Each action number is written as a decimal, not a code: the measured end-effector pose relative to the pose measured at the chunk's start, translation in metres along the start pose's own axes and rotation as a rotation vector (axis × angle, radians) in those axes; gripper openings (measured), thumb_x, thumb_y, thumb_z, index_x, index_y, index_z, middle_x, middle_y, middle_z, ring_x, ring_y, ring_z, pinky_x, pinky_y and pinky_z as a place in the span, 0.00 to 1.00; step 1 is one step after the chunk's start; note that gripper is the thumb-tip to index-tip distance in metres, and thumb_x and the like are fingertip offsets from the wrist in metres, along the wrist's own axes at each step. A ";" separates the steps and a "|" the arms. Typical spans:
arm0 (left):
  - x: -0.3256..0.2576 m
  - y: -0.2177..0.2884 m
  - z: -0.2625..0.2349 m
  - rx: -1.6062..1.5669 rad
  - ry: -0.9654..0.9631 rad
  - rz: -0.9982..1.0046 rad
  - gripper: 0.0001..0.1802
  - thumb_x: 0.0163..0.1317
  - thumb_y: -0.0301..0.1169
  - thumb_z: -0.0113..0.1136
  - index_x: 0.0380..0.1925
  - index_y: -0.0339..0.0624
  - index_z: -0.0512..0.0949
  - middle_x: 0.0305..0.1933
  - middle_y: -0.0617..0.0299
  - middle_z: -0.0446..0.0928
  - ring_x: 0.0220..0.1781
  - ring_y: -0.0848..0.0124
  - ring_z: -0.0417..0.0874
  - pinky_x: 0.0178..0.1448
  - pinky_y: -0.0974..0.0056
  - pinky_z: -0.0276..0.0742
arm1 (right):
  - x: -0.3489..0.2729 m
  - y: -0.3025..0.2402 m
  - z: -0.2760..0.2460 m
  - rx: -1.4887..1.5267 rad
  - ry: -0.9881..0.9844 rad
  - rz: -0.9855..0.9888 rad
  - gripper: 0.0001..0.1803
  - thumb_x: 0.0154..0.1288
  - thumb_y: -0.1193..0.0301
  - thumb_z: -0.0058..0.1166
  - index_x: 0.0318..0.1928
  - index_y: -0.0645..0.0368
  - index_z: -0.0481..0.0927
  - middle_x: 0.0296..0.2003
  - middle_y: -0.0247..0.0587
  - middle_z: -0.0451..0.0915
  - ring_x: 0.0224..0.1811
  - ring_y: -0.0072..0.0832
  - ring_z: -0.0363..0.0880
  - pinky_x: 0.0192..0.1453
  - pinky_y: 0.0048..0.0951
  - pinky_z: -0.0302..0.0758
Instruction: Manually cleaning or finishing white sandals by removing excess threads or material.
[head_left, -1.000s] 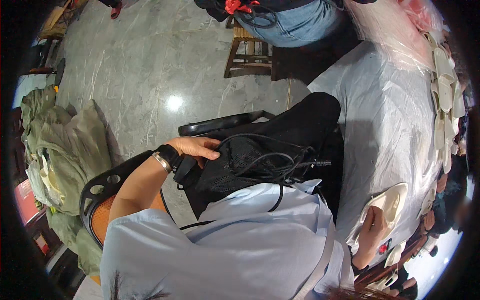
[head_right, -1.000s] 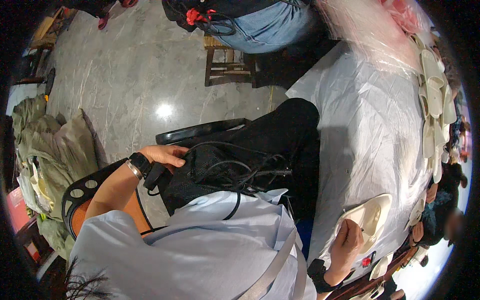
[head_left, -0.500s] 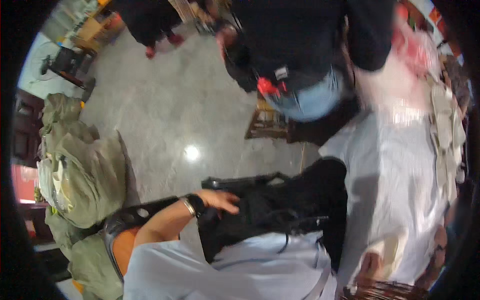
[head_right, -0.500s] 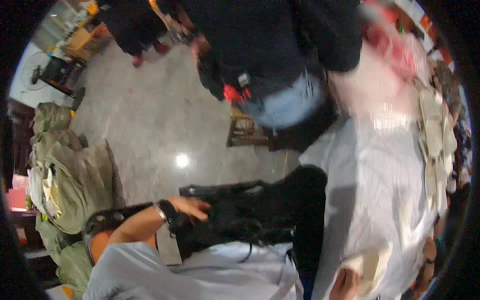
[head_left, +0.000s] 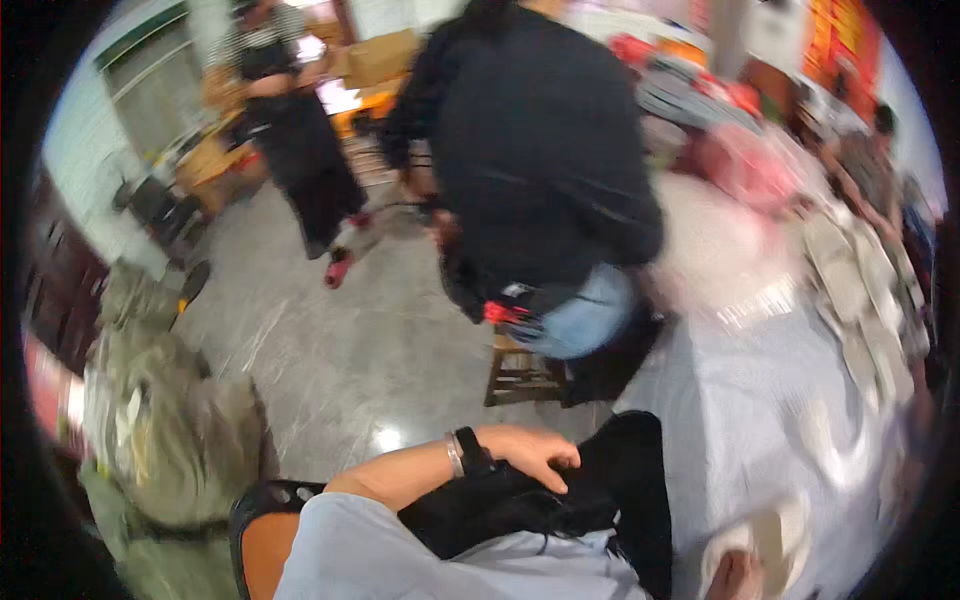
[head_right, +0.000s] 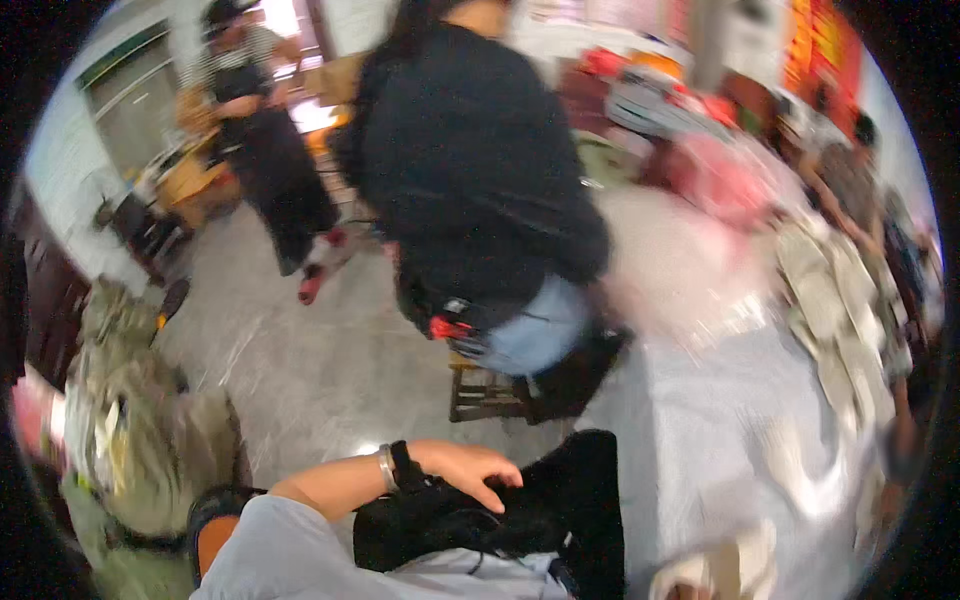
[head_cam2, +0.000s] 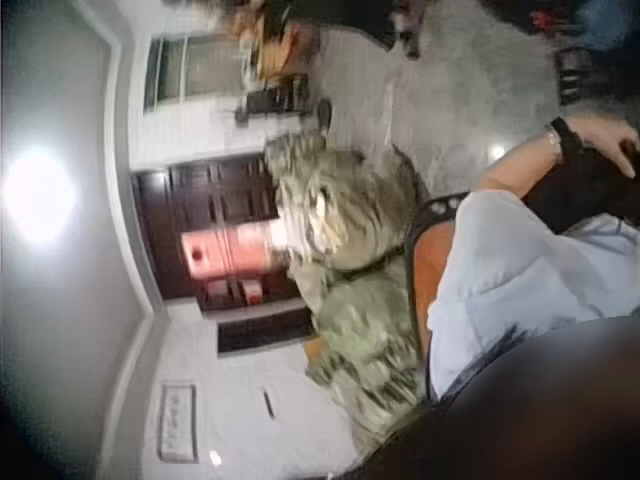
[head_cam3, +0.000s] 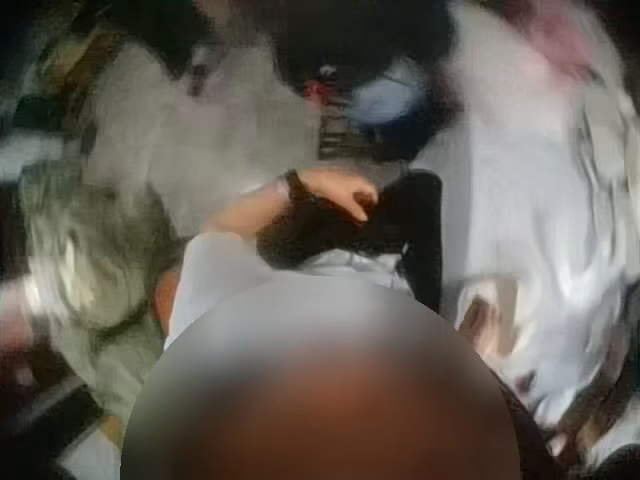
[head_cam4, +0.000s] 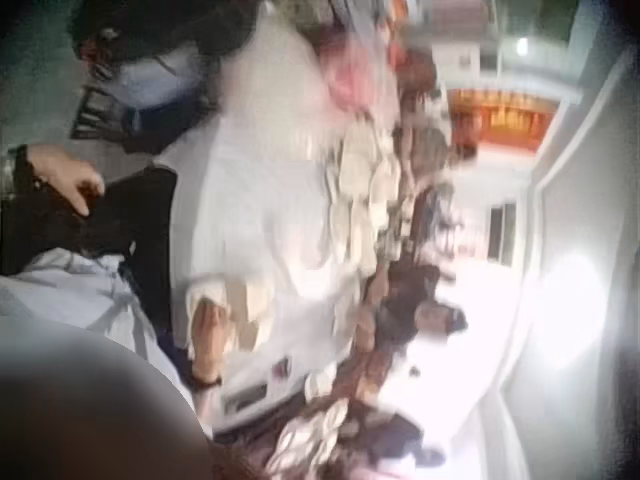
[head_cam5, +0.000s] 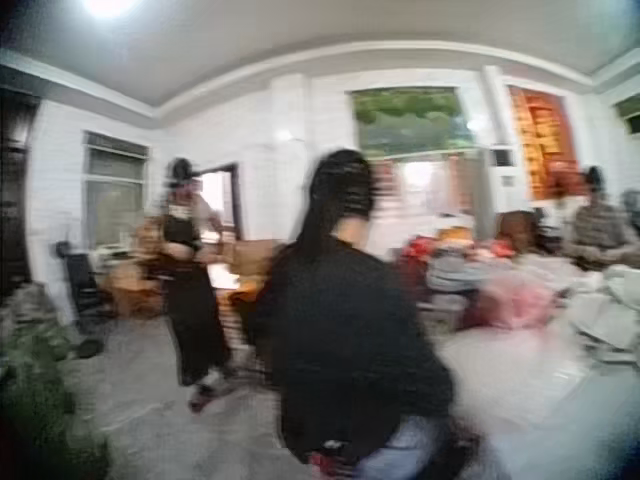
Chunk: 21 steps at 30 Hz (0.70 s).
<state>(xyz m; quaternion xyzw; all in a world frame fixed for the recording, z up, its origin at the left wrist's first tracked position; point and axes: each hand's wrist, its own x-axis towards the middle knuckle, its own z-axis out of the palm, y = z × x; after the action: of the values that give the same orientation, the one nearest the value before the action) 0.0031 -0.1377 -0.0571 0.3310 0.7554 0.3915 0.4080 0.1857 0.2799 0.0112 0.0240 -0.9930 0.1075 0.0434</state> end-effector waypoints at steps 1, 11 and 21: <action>0.008 0.017 -0.008 0.039 0.002 0.093 0.35 0.59 0.47 0.66 0.58 0.33 0.70 0.55 0.48 0.76 0.57 0.57 0.77 0.61 0.58 0.72 | -0.009 0.009 0.021 -0.021 0.096 0.069 0.06 0.62 0.74 0.51 0.30 0.63 0.77 0.27 0.51 0.76 0.32 0.46 0.74 0.35 0.43 0.68; 0.160 0.207 -0.035 0.513 -0.191 0.585 0.21 0.60 0.36 0.62 0.50 0.35 0.77 0.48 0.48 0.79 0.50 0.53 0.80 0.55 0.58 0.74 | -0.013 -0.029 -0.015 0.066 0.507 0.338 0.06 0.57 0.75 0.59 0.26 0.57 0.74 0.17 0.42 0.75 0.20 0.40 0.76 0.24 0.39 0.71; 0.307 0.256 0.056 0.389 -0.205 0.606 0.20 0.64 0.36 0.56 0.53 0.39 0.76 0.57 0.50 0.77 0.57 0.57 0.78 0.59 0.57 0.73 | -0.044 -0.029 -0.012 0.016 0.563 0.457 0.09 0.54 0.76 0.59 0.23 0.56 0.72 0.14 0.41 0.73 0.15 0.40 0.73 0.21 0.38 0.69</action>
<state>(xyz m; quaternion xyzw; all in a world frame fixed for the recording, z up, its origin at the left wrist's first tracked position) -0.0392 0.2537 0.0338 0.6486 0.6385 0.3084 0.2766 0.2319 0.2557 0.0255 -0.2290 -0.9208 0.1245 0.2900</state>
